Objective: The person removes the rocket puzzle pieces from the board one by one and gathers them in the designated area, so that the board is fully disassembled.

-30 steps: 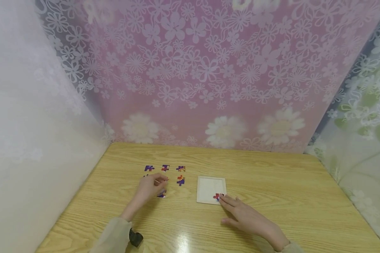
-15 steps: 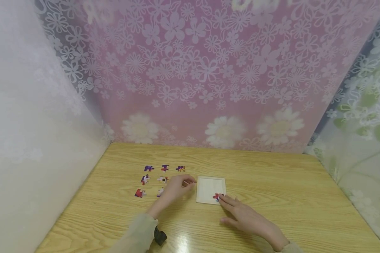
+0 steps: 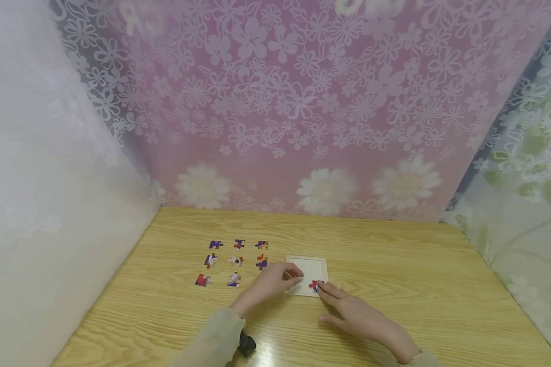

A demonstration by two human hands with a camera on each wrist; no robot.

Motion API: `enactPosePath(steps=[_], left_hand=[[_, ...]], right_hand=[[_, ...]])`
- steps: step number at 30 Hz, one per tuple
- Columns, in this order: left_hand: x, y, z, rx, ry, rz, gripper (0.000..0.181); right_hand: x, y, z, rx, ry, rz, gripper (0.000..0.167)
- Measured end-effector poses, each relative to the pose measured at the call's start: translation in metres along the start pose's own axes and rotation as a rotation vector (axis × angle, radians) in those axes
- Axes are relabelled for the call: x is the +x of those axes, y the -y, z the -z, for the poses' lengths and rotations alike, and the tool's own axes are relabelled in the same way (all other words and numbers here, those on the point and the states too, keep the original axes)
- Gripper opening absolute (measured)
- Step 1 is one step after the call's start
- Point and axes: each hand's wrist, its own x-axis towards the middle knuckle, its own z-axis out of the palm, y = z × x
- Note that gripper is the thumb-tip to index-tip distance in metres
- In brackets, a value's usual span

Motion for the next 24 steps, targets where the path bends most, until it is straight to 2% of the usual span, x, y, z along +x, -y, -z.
enactPosePath(steps=[14,19,24], left_hand=[[0.005,-0.004,-0.002,0.044,0.001,0.019,0.012],[0.008,-0.009,-0.005,0.071,-0.015,-0.003,0.011],[0.014,-0.012,-0.012,0.054,-0.022,-0.03,0.013]], right_hand=[[-0.006,-0.004,0.01,-0.045,-0.003,-0.011,0.074],[-0.005,-0.006,0.008,-0.059,0.029,-0.029,0.078],[-0.006,-0.006,0.007,-0.093,0.038,-0.016,0.081]])
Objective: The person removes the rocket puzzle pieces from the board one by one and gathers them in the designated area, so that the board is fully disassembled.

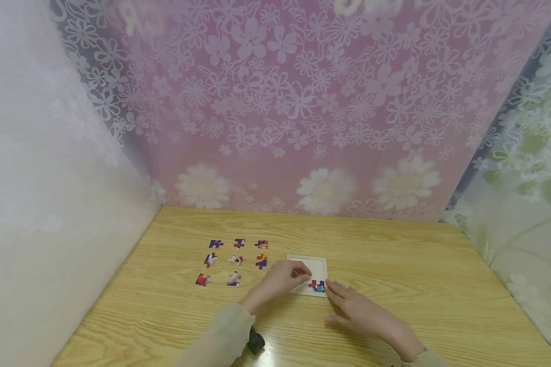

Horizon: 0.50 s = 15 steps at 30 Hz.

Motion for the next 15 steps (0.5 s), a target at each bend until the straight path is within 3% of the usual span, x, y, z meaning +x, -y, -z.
enactPosePath(steps=[7,15], left_hand=[[0.004,0.0,-0.009,-0.01,-0.022,-0.028,0.01],[0.005,-0.001,-0.011,-0.017,0.001,-0.032,0.011]], right_hand=[[-0.001,0.001,-0.003,-0.023,0.01,-0.008,0.085],[-0.003,0.003,-0.01,-0.07,-0.006,0.007,0.092]])
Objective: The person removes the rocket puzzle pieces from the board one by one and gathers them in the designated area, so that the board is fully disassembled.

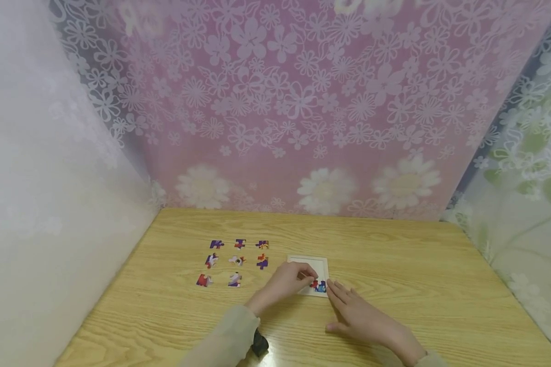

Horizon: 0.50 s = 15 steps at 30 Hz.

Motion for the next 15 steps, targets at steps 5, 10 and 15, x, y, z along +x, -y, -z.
enactPosePath(steps=[5,10,15], left_hand=[[0.0004,-0.0046,0.0,0.009,0.006,0.001,0.01],[-0.0003,-0.0069,-0.0003,-0.013,-0.002,0.008,0.01],[0.0002,-0.0074,-0.0021,-0.056,-0.026,0.008,0.01]], right_hand=[[-0.001,0.0009,-0.0022,-0.014,-0.013,0.002,0.092],[-0.001,0.0008,-0.0035,-0.003,-0.019,-0.001,0.092],[-0.0018,0.0008,-0.0033,0.004,-0.013,-0.005,0.092]])
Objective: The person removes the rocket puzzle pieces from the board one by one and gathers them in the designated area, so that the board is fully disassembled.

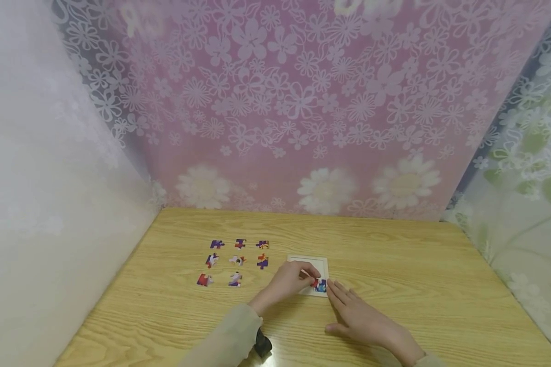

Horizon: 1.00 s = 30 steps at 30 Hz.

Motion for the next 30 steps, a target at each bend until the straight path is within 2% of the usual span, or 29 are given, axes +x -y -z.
enactPosePath(steps=[8,20,30], left_hand=[[0.0022,0.0009,-0.0025,-0.067,-0.032,0.005,0.011],[0.006,0.0046,0.0017,-0.08,0.015,0.093,0.004],[0.0054,0.0057,0.0011,-0.111,0.017,0.125,0.006]], right_hand=[[-0.0009,0.0008,0.0011,0.008,0.007,0.002,0.092],[-0.0012,0.002,0.0016,0.021,0.004,-0.001,0.092],[-0.0016,0.0038,0.0033,0.021,0.008,-0.006,0.091]])
